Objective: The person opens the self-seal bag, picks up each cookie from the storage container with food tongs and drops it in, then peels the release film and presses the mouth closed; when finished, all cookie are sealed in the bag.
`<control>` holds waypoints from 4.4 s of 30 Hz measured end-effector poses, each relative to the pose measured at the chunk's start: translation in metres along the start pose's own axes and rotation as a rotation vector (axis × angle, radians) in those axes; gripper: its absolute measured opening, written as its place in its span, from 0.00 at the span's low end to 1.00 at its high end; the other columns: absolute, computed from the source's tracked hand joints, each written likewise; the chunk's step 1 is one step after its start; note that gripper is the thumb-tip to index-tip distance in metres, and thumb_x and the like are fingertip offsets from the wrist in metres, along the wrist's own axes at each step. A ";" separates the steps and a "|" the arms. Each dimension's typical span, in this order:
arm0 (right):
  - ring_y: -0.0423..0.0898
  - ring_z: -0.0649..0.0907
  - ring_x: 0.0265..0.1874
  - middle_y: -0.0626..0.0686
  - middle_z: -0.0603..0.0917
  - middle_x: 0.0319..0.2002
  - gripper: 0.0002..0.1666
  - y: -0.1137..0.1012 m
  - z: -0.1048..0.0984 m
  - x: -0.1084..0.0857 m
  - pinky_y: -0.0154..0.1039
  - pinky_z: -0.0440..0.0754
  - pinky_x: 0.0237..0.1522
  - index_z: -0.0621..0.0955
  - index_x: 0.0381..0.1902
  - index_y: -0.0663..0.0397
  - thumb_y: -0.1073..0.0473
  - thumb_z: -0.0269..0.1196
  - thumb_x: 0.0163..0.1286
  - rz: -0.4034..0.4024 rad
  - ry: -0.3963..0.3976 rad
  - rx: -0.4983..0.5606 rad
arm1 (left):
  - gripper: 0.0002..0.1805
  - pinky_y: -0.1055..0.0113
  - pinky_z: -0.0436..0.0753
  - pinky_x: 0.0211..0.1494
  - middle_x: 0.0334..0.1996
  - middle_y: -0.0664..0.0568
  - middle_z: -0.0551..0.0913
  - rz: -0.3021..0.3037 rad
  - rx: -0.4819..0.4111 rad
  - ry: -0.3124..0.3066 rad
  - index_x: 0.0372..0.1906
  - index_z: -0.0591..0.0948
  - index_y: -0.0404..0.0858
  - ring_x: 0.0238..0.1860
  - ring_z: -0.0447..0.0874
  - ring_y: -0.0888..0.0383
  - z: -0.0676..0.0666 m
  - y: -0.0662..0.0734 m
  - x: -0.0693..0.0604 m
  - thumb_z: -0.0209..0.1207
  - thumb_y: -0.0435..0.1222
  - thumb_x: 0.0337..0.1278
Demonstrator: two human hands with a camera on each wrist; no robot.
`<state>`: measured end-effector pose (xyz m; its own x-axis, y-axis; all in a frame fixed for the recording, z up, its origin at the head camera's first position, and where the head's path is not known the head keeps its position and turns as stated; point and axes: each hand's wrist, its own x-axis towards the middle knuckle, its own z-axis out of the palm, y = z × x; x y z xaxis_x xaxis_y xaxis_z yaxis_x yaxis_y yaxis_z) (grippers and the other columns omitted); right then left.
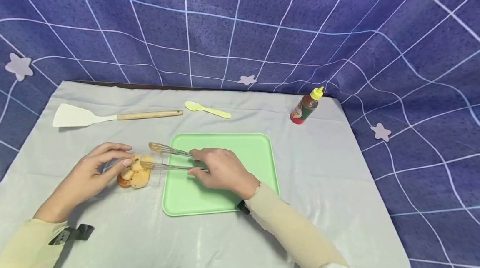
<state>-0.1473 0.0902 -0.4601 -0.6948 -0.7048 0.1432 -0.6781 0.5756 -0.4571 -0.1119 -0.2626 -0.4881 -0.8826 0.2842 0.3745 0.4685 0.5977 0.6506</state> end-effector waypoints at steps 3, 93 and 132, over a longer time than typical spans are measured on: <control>0.31 0.77 0.27 0.44 0.87 0.44 0.30 0.006 -0.005 -0.010 0.34 0.78 0.32 0.80 0.64 0.51 0.44 0.68 0.70 0.021 0.026 0.012 | 0.10 0.80 0.63 0.63 0.54 0.54 0.81 -0.007 0.003 -0.007 0.45 0.89 0.42 0.58 0.75 0.55 0.001 0.000 0.001 0.69 0.29 0.60; 0.25 0.71 0.26 0.31 0.76 0.30 0.07 -0.083 0.063 0.050 0.23 0.67 0.21 0.86 0.37 0.33 0.47 0.62 0.74 -0.035 -0.069 -0.148 | 0.11 0.81 0.62 0.61 0.55 0.55 0.80 0.023 -0.018 -0.050 0.49 0.88 0.43 0.59 0.72 0.58 0.005 0.007 0.008 0.65 0.29 0.65; 0.27 0.73 0.26 0.31 0.77 0.30 0.09 -0.071 0.050 0.059 0.25 0.71 0.22 0.87 0.43 0.38 0.48 0.60 0.75 0.043 -0.023 -0.048 | 0.04 0.62 0.77 0.42 0.32 0.66 0.81 -0.076 0.081 -0.478 0.39 0.89 0.51 0.34 0.78 0.62 0.016 -0.008 0.083 0.65 0.40 0.69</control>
<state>-0.1281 -0.0133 -0.4628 -0.7182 -0.6880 0.1041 -0.6589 0.6244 -0.4195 -0.1894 -0.2317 -0.4723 -0.8418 0.5389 -0.0295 0.4146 0.6807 0.6039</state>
